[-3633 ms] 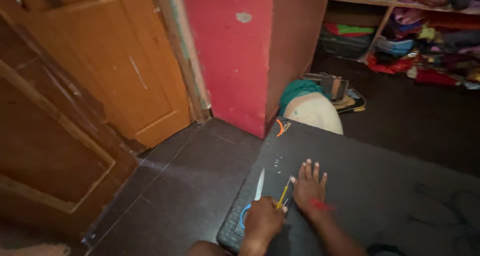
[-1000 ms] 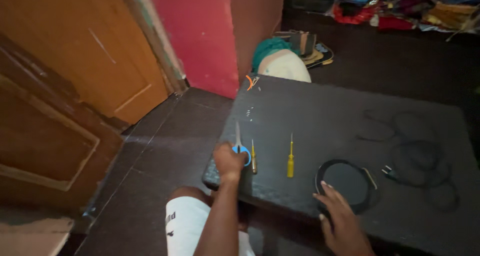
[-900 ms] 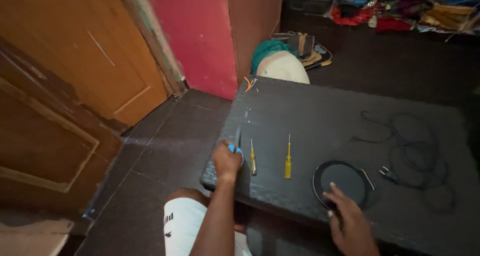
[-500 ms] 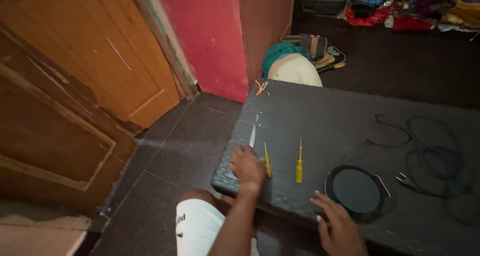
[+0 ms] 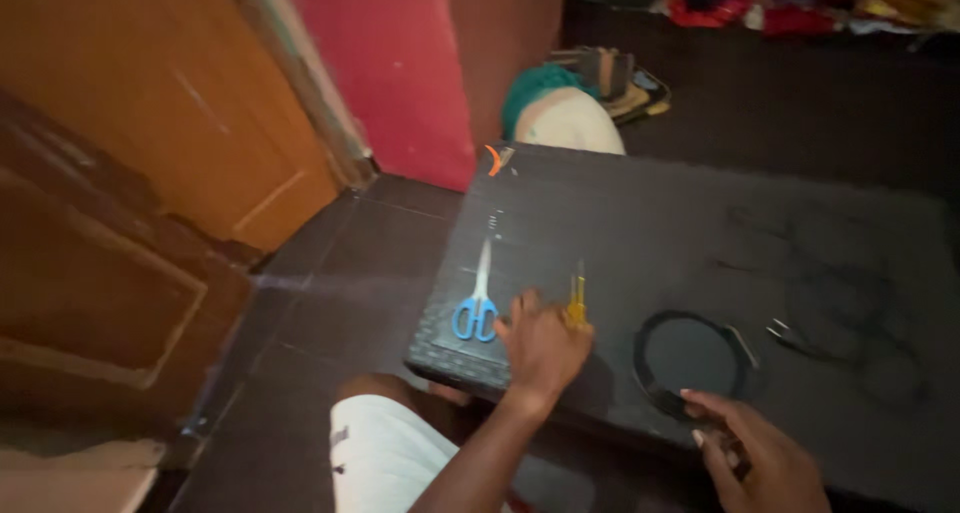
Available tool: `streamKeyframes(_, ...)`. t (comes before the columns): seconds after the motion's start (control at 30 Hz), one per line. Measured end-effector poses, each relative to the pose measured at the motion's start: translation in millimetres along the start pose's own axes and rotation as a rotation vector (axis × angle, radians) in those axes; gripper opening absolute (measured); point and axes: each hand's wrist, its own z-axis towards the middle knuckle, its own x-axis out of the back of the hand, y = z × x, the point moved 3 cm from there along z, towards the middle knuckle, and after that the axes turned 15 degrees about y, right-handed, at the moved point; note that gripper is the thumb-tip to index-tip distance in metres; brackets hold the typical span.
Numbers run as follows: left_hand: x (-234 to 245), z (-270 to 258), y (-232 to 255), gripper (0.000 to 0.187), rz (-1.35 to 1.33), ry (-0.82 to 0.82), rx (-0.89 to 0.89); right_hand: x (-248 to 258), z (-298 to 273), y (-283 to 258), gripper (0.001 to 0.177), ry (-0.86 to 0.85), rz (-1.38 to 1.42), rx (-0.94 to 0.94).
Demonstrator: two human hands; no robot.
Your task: The person disassembles a circular black device using a screwdriver, then uses scissors to cut a cable. They separate the device into a black base and a beige top, remove a rubber ring, and reassemble the components with the cable and a small white connector.
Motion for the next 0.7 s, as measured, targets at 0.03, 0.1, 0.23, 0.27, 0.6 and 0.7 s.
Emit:
streamKeyframes(0.03, 0.5, -8.1, 8.1, 0.03, -0.136, 0.023, -0.003, 7.2, -4.8, -2.3, 0.053, 0.012, -0.02, -0.006)
streamKeyframes(0.1, -6.2, -31.4, 20.9, 0.031, -0.333, -0.131, -0.072, 14.0, -9.1, -5.1, 0.065, 0.004, -0.027, -0.018)
streamKeyframes(0.23, -23.4, -69.8, 39.9, 0.029, -0.67, -0.461, -0.088, 9.6, -4.8, -18.1, 0.065, 0.073, 0.039, 0.278)
streamKeyframes(0.27, -27.1, -74.8, 42.1, 0.03, -0.666, -0.525, -0.075, 9.3, -4.9, -22.8, 0.06, 0.124, 0.06, 0.428)
streamKeyframes(0.6, -61.8, -44.6, 12.8, 0.044, -0.657, -0.334, 0.102, 3.6, 22.9, 32.4, 0.025, 0.19, 0.22, -0.211)
streamKeyframes(0.7, -80.5, -31.5, 4.5, 0.057, -0.586, -0.296, 0.065, -4.8, 36.5, 57.2, 0.033, 0.213, 0.635, -0.406)
